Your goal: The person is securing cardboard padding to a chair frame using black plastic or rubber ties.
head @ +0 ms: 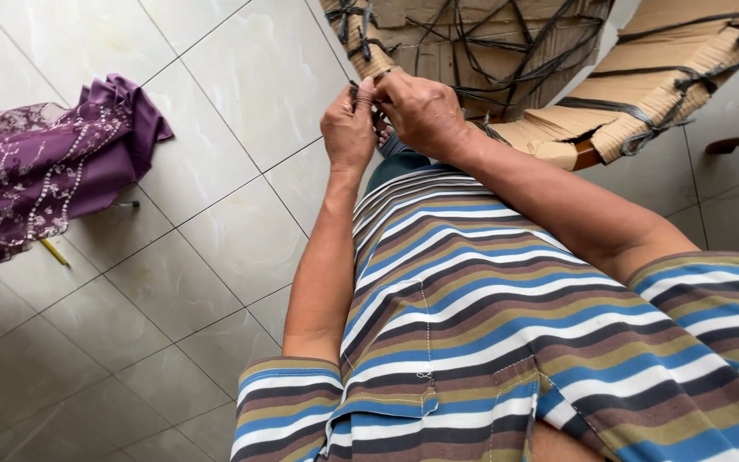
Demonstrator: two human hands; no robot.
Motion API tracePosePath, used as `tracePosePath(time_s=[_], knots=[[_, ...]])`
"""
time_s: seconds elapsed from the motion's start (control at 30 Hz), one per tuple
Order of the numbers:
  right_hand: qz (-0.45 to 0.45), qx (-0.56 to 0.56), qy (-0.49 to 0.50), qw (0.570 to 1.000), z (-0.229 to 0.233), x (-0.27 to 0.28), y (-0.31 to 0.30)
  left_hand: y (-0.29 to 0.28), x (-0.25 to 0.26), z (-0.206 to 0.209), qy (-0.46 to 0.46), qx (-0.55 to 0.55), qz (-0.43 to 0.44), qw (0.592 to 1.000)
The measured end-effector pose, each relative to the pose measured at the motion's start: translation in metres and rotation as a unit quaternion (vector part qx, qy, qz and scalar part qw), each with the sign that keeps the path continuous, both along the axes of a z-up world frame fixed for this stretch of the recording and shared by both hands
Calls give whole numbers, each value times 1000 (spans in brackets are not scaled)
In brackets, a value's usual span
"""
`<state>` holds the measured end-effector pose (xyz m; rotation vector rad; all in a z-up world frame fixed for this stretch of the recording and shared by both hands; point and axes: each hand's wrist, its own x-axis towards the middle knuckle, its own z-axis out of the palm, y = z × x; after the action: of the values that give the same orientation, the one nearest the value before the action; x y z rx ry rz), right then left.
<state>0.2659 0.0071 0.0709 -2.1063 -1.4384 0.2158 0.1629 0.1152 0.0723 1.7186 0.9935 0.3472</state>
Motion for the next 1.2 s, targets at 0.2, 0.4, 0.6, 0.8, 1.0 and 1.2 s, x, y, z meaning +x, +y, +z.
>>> tracePosePath(time_s=[0.2,0.4,0.6,0.8,1.0,1.2], knots=[[118,-2,-154,981,7,4,-8,6,2,7,43,-171,42,984],[168,-208,11,963,21,16,2,8,0,1,87,-99,-4,991],[105,-275,248,923,37,43,7,-1,-18,-13,-25,45,-27,998],[99,-243,247,933,29,48,1,-21,-27,12,29,173,-157,972],[114,-233,235,937,30,47,4,-38,-24,-43,139,465,-162,859],[102,-181,224,952,24,52,-1,-32,-26,-32,133,466,-168,859]])
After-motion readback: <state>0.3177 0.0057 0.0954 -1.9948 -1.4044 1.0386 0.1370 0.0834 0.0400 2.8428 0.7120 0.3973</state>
